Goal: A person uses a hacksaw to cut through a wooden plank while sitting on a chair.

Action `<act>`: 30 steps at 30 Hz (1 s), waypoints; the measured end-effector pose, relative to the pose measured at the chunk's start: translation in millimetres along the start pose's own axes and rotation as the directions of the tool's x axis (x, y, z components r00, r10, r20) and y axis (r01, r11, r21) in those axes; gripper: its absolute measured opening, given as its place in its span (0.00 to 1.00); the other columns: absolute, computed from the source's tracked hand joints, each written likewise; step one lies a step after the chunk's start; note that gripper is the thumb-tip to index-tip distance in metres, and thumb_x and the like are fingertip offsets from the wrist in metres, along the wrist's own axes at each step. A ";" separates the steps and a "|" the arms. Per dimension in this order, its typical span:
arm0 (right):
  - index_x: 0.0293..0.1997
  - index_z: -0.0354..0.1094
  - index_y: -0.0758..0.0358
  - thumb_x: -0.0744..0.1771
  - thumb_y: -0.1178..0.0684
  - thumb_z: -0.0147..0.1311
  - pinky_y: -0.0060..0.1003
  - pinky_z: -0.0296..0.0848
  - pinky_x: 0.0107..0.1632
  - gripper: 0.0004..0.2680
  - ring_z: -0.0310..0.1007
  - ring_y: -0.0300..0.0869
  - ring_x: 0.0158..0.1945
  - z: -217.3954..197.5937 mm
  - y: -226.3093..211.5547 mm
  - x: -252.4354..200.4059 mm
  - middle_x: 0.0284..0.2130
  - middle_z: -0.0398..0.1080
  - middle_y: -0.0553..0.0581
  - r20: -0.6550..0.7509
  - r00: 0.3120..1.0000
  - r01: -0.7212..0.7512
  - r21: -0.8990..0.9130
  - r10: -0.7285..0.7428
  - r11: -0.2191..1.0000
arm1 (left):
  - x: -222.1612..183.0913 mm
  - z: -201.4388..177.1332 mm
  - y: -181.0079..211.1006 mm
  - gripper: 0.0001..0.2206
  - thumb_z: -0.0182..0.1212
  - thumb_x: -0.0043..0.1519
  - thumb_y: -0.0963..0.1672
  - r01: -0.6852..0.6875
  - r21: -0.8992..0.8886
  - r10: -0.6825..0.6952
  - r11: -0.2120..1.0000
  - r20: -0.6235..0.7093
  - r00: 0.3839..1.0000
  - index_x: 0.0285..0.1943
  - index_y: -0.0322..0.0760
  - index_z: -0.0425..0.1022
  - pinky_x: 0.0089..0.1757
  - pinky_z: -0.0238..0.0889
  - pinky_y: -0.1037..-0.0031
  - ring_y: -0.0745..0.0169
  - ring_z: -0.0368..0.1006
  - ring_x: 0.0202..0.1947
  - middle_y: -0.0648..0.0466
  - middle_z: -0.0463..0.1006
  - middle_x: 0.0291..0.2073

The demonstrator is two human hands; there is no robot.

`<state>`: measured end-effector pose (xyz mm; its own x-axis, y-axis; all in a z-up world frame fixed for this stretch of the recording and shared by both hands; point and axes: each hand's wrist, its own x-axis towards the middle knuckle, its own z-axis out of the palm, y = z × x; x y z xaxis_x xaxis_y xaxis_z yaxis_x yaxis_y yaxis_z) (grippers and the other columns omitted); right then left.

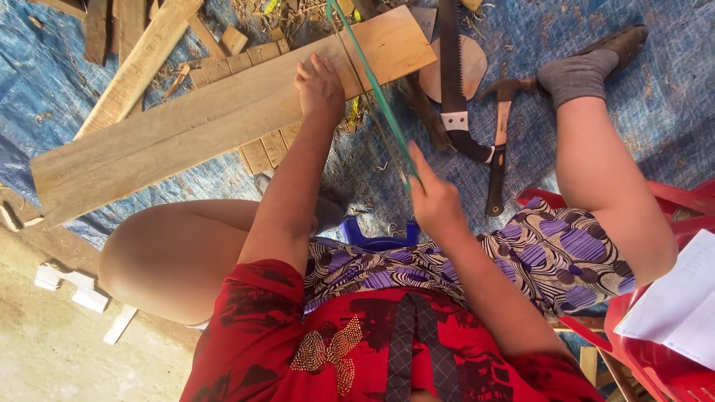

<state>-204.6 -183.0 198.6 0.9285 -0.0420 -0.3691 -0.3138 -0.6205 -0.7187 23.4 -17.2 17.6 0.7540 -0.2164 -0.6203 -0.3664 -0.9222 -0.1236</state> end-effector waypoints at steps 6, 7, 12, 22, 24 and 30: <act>0.78 0.50 0.52 0.72 0.55 0.45 0.38 0.49 0.23 0.22 0.43 0.35 0.18 -16.8 10.9 -73.8 0.21 0.68 0.47 -0.051 0.994 -0.100 -0.006 0.100 0.995 | -0.9 -14.4 -5.0 0.33 0.50 0.72 0.48 -0.012 -0.026 0.013 1.000 0.033 0.999 0.81 0.30 0.38 0.61 0.60 0.49 0.20 0.46 0.72 0.36 0.42 0.78; 0.78 0.50 0.52 0.72 0.55 0.45 0.38 0.49 0.23 0.22 0.43 0.35 0.18 -23.2 0.0 -68.4 0.21 0.68 0.47 -0.050 0.994 -0.097 -0.006 0.097 0.995 | -1.5 -15.9 -6.0 0.33 0.50 0.72 0.48 -0.009 -0.027 0.010 1.000 0.032 0.999 0.81 0.30 0.38 0.61 0.60 0.49 0.20 0.46 0.72 0.36 0.42 0.78; 0.78 0.48 0.55 0.72 0.55 0.42 0.34 0.52 0.16 0.21 0.46 0.35 0.13 -37.7 -16.9 -35.1 0.14 0.55 0.47 0.020 0.987 -0.161 0.001 0.161 0.987 | -1.3 -18.4 -4.1 0.31 0.46 0.73 0.48 -0.026 -0.060 0.027 0.998 0.028 0.999 0.80 0.28 0.39 0.62 0.59 0.48 0.20 0.46 0.72 0.35 0.43 0.77; 0.79 0.49 0.48 0.73 0.57 0.47 0.41 0.48 0.26 0.22 0.43 0.39 0.19 2.8 13.3 55.6 0.18 0.63 0.56 -0.102 0.994 0.047 -0.044 -0.051 0.998 | -12.5 -32.1 -1.9 0.46 0.65 0.65 0.50 -0.001 -0.008 0.001 1.000 0.070 0.998 0.81 0.30 0.34 0.60 0.62 0.52 0.23 0.44 0.74 0.38 0.40 0.79; 0.79 0.49 0.50 0.73 0.56 0.46 0.36 0.49 0.22 0.21 0.43 0.37 0.15 -1.7 18.9 25.0 0.14 0.55 0.49 -0.098 0.995 0.028 0.001 -0.028 1.000 | -11.3 -32.9 -5.9 0.34 0.53 0.71 0.47 0.008 -0.036 -0.007 0.999 0.050 0.999 0.81 0.32 0.39 0.59 0.65 0.52 0.25 0.49 0.72 0.37 0.44 0.78; 0.78 0.49 0.53 0.72 0.55 0.44 0.37 0.46 0.22 0.21 0.41 0.35 0.16 -21.6 4.2 -42.2 0.14 0.52 0.46 -0.056 0.997 -0.050 0.037 0.052 0.998 | -19.2 -37.5 -11.1 0.34 0.55 0.69 0.45 -0.037 -0.041 0.039 0.998 0.048 0.998 0.80 0.29 0.40 0.59 0.64 0.53 0.25 0.51 0.71 0.35 0.46 0.77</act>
<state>-240.8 -200.8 223.8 0.9205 -0.1178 -0.3727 -0.3671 -0.5881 -0.7207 33.4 -14.8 59.9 0.7121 -0.2364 -0.6611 -0.3715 -0.9258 -0.0692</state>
